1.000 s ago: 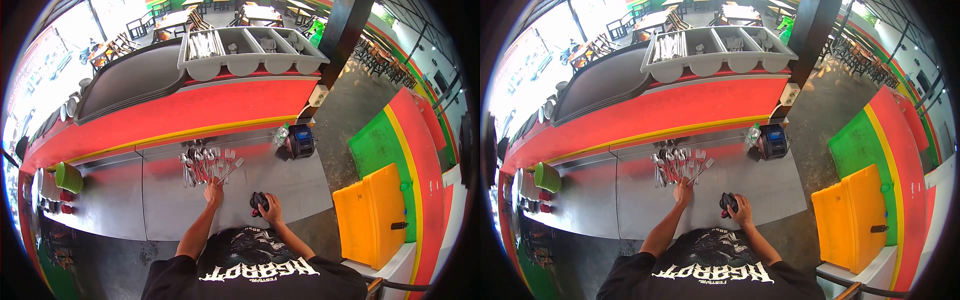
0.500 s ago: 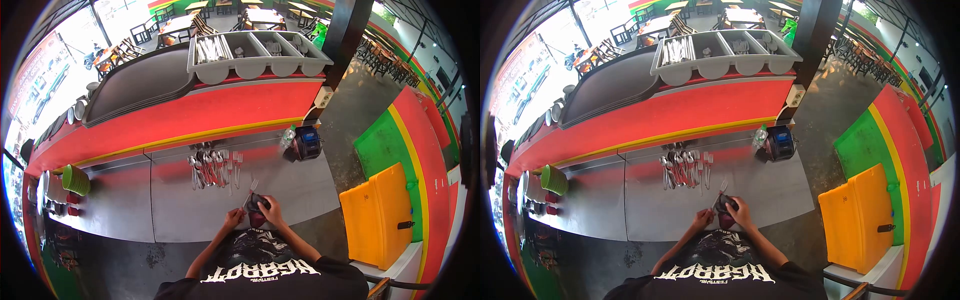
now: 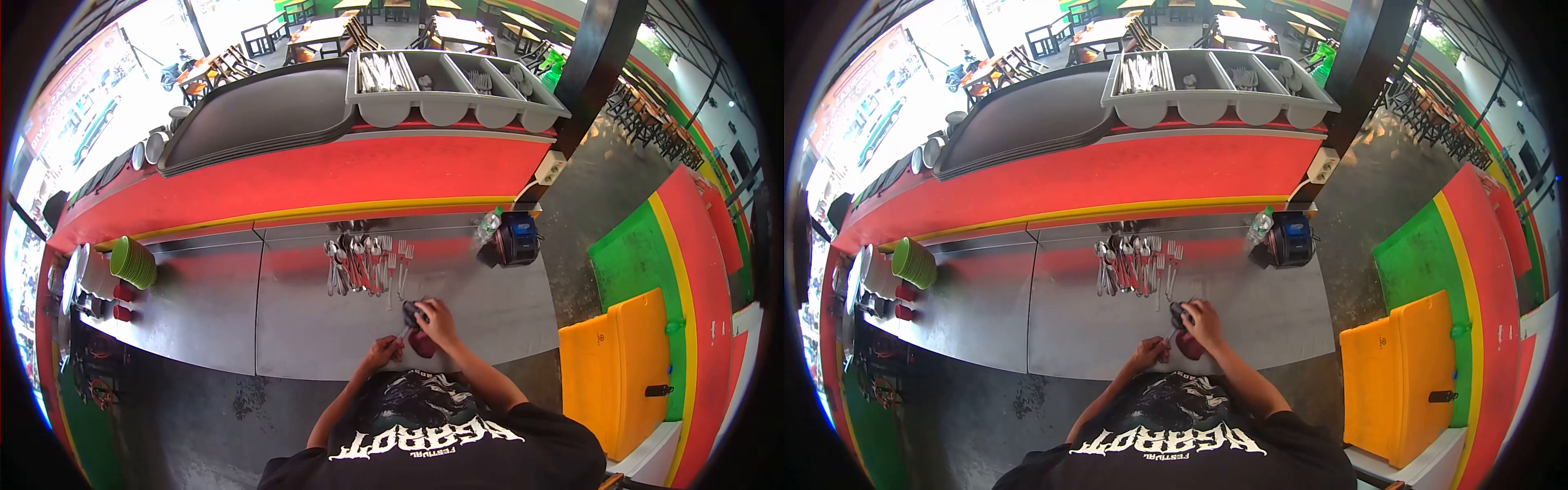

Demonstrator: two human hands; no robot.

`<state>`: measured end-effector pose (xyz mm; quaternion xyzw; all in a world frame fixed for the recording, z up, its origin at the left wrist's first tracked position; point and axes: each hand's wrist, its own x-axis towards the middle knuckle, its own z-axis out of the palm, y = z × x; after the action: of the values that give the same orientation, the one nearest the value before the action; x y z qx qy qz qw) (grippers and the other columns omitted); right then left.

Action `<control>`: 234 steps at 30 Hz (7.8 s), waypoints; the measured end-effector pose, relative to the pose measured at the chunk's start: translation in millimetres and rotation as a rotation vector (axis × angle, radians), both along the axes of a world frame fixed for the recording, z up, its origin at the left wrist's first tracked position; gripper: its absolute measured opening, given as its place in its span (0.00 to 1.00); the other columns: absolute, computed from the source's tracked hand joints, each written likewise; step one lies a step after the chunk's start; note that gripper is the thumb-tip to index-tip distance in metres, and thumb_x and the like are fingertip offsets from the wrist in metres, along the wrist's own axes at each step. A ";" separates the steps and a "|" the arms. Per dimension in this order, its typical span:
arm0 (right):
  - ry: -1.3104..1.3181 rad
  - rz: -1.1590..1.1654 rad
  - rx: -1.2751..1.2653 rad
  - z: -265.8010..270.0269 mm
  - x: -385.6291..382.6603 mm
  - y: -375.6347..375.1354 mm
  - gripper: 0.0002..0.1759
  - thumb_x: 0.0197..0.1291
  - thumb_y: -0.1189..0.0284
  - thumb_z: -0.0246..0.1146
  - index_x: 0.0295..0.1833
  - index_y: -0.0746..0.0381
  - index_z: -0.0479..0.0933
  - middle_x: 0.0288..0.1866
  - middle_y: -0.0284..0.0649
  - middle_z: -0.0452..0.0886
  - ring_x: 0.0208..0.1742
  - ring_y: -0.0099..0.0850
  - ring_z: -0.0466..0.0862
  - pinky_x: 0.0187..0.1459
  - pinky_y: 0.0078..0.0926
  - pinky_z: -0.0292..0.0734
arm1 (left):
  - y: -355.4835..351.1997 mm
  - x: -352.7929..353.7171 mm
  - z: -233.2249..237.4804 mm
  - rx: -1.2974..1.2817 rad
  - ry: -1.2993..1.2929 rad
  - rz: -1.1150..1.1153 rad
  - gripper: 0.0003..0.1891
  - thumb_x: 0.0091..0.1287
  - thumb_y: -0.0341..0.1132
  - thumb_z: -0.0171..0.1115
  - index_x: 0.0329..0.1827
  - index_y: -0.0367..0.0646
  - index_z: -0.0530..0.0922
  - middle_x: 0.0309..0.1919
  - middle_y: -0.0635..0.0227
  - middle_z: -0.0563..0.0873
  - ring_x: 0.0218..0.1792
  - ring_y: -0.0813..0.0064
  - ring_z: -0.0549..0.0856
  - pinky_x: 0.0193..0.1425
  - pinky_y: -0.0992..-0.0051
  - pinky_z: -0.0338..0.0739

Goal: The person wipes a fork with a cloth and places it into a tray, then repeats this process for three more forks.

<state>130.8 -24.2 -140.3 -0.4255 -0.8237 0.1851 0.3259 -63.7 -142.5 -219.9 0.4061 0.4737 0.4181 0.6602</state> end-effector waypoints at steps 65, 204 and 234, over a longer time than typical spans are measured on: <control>0.990 0.454 -1.574 14.9 56.4 -21.1 0.20 0.75 0.61 0.56 0.65 0.61 0.72 0.57 0.44 0.82 0.56 0.37 0.85 0.62 0.35 0.80 | 12.2 36.5 68.3 -0.166 -0.624 -0.364 0.24 0.82 0.52 0.41 0.31 0.46 0.72 0.20 0.77 0.66 0.27 0.78 0.68 0.40 0.74 0.66; 0.124 -0.390 0.229 402.1 21.8 408.4 0.19 0.60 0.59 0.67 0.38 0.67 0.86 0.34 0.51 0.88 0.39 0.46 0.89 0.44 0.39 0.81 | 477.6 72.2 491.6 0.966 1.201 0.443 0.14 0.58 0.43 0.63 0.25 0.40 0.86 0.25 0.55 0.88 0.33 0.53 0.90 0.40 0.58 0.83; -0.227 0.019 -0.094 -13.3 46.9 -36.2 0.44 0.40 0.62 0.76 0.68 0.54 0.72 0.74 0.41 0.69 0.74 0.44 0.67 0.73 0.49 0.58 | 108.5 40.7 57.4 0.190 1.131 0.460 0.17 0.65 0.42 0.67 0.53 0.46 0.76 0.47 0.58 0.80 0.50 0.53 0.81 0.49 0.54 0.73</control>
<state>177.8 -60.4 -153.6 -0.4506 -0.8497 0.1772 0.2086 -23.1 -34.0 -162.5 0.5094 0.7865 0.3101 0.1605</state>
